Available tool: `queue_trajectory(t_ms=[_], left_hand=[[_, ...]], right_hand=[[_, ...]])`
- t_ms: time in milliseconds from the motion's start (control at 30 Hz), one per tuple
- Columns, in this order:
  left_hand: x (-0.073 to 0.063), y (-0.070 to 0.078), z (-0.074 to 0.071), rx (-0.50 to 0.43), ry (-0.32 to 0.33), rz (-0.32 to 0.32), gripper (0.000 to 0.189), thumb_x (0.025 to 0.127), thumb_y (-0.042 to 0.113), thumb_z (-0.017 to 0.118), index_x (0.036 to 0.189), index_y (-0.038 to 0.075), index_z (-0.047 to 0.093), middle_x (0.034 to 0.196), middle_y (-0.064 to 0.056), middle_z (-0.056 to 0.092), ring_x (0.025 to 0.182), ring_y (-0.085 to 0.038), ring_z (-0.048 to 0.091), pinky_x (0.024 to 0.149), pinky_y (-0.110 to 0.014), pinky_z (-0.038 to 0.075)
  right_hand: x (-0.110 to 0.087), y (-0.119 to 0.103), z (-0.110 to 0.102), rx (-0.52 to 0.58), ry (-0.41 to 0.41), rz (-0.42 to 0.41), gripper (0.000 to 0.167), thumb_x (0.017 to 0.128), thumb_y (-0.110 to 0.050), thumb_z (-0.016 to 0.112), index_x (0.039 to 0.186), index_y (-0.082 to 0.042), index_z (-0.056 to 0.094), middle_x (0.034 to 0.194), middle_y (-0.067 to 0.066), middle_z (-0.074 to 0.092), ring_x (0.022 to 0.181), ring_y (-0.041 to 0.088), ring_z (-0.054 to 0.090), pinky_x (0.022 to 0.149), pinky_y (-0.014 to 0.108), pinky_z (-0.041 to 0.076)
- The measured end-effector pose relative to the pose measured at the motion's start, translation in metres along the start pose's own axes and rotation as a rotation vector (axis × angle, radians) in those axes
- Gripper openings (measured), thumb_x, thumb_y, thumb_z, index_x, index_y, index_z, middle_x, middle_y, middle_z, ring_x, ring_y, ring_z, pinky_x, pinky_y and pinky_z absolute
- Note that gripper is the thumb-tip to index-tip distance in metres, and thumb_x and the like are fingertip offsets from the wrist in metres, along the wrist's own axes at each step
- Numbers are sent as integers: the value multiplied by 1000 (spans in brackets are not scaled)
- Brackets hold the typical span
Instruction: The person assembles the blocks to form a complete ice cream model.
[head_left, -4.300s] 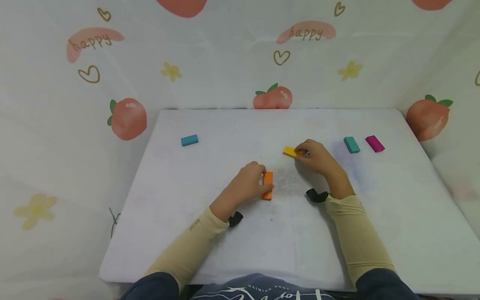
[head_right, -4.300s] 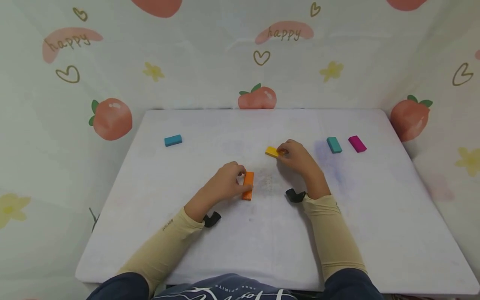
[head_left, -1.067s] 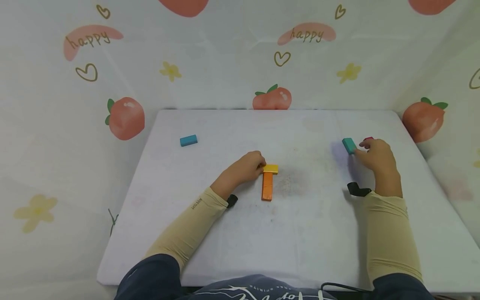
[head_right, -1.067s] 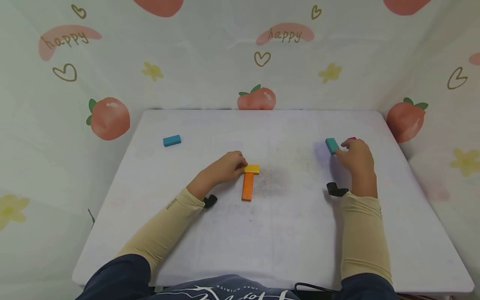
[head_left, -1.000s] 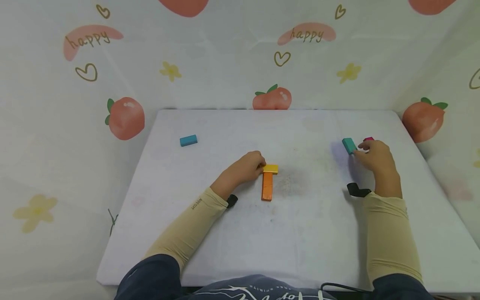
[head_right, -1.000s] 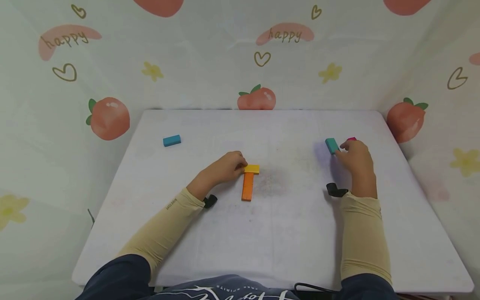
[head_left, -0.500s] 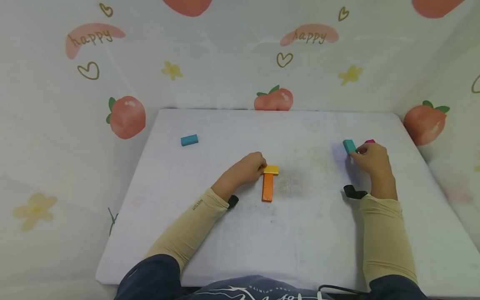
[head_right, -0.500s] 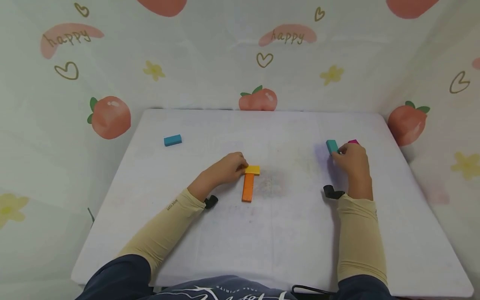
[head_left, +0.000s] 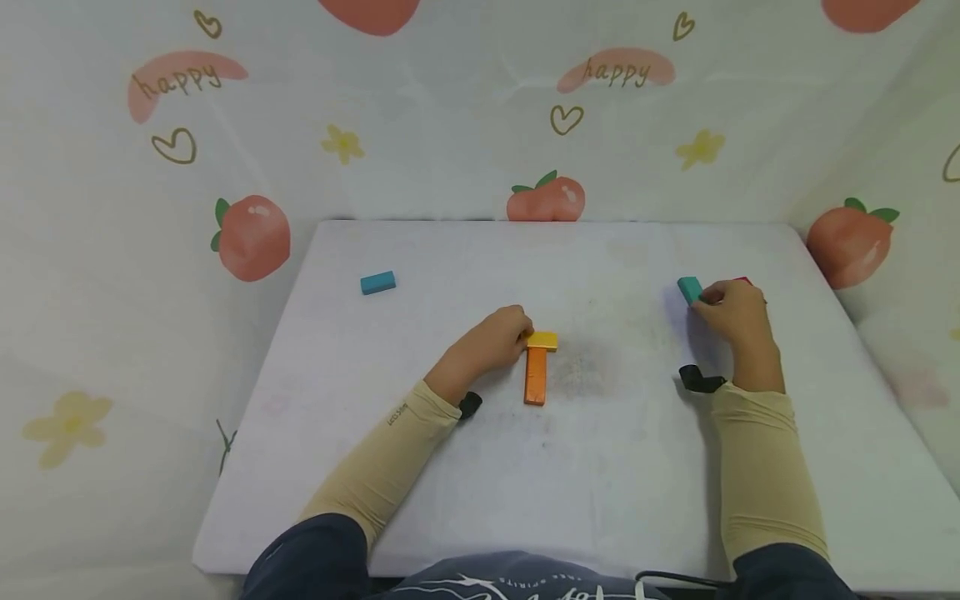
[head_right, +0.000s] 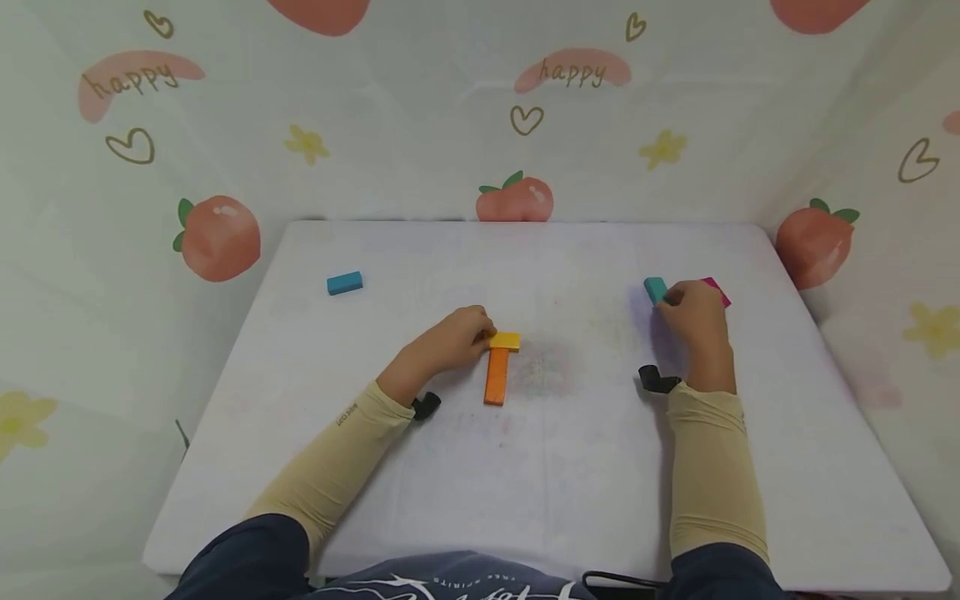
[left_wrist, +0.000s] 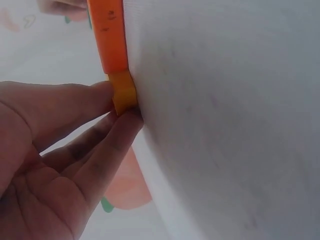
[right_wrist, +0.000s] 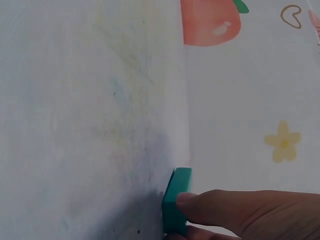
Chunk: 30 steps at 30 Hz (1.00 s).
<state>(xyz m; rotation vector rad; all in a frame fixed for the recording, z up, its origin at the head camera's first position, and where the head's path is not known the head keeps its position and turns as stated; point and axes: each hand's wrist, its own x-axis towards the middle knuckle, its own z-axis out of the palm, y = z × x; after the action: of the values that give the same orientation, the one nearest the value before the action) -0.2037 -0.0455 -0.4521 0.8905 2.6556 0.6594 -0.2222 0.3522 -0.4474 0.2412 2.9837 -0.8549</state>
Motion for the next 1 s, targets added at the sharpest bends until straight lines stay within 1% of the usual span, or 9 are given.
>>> queue_trajectory(t_ms=[133, 233, 367, 467, 600, 733, 833, 1000], left_hand=[[0, 1, 0, 5, 2, -11, 28, 107, 2, 58, 129, -6, 72, 126, -18, 70, 119, -28, 68, 103, -35, 58], [-1, 4, -2, -3, -3, -18, 28, 106, 1, 57, 129, -7, 72, 125, -18, 70, 119, -28, 68, 103, -36, 58], [-3, 8, -4, -15, -5, -29, 28, 106, 0, 58, 129, -8, 72, 125, -20, 70, 120, -30, 68, 104, -37, 58], [-4, 9, -3, -12, 3, -36, 28, 106, 0, 58, 129, -7, 72, 125, -20, 70, 120, -30, 68, 104, -37, 58], [-4, 9, -2, -13, 10, -38, 28, 106, -1, 57, 128, -7, 72, 125, -20, 70, 121, -30, 68, 105, -37, 58], [-4, 9, -1, -11, 9, -45, 28, 106, -1, 57, 128, -7, 72, 125, -19, 70, 121, -30, 67, 105, -36, 58], [-4, 9, -1, -6, 7, -55, 28, 106, 0, 58, 129, -6, 72, 125, -18, 70, 121, -29, 67, 105, -36, 57], [-5, 7, 0, 7, 16, -64, 28, 106, 2, 59, 130, -5, 72, 125, -17, 70, 121, -27, 68, 105, -35, 57]], right_hand=[[3, -7, 7, 19, -24, -1, 43, 102, -19, 64, 128, 15, 65, 125, 37, 64, 114, 48, 59, 100, 65, 52], [5, -15, 14, 19, -41, -28, 40, 103, -18, 64, 127, 14, 65, 125, 36, 64, 114, 48, 59, 101, 66, 52], [7, -30, 24, 24, -59, -91, 37, 103, -16, 65, 126, 14, 67, 121, 35, 65, 111, 46, 59, 97, 64, 52], [7, -41, 31, 39, -85, -130, 37, 103, -15, 66, 126, 13, 67, 120, 34, 66, 110, 45, 62, 95, 61, 53], [7, -57, 42, 55, -127, -189, 35, 103, -13, 66, 127, 13, 68, 120, 33, 67, 110, 44, 65, 96, 58, 55], [6, -74, 54, 61, -170, -257, 32, 103, -10, 67, 126, 11, 69, 121, 32, 67, 112, 44, 66, 99, 57, 55], [3, -87, 63, 53, -202, -310, 30, 103, -8, 67, 126, 11, 70, 120, 31, 66, 111, 44, 65, 98, 57, 55], [-1, -104, 78, 49, -234, -384, 27, 102, -7, 68, 124, 8, 73, 118, 28, 66, 109, 41, 66, 99, 56, 56]])
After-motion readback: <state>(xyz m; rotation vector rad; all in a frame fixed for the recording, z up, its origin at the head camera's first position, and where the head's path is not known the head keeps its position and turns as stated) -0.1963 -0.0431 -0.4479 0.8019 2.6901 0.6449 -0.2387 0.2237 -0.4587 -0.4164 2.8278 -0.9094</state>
